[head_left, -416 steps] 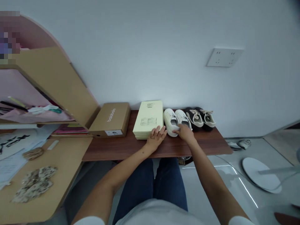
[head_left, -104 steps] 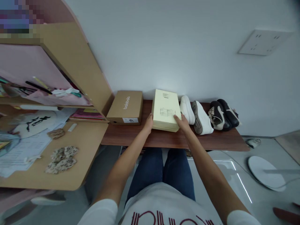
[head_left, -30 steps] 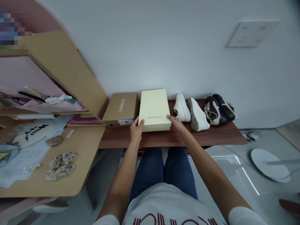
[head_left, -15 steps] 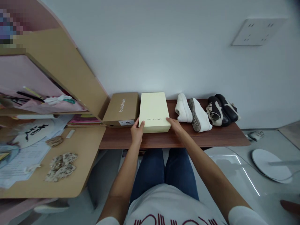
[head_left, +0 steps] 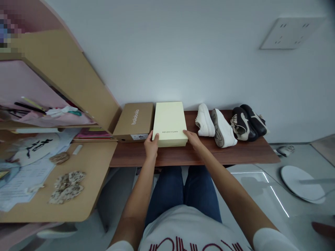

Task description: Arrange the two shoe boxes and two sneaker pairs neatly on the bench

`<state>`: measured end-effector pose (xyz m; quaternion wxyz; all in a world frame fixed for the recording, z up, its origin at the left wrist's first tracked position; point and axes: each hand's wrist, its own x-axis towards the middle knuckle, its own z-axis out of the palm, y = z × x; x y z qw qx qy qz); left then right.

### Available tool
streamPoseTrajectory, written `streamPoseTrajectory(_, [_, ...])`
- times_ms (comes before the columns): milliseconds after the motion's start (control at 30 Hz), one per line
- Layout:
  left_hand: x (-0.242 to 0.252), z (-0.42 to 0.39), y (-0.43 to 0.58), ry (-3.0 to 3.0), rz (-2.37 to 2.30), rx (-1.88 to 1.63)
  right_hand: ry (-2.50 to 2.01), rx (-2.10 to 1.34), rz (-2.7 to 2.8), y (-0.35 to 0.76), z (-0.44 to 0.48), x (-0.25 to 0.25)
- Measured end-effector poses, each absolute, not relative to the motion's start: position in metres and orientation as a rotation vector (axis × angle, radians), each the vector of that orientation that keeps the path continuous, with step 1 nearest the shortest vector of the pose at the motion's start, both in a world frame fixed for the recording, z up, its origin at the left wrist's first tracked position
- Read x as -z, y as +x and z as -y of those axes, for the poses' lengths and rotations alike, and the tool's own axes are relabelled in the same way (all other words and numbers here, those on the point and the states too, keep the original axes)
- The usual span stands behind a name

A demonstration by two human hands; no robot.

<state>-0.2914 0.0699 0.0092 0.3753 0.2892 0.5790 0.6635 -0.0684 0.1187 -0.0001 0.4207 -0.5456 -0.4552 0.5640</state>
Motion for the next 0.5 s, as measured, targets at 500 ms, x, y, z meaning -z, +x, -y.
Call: streamPoseTrajectory(500, [-0.02, -0.079, -0.289, 0.886, -1.784, -1.714, -1.325, -1.485, 1.138, -0.074, -0.119, -0.019])
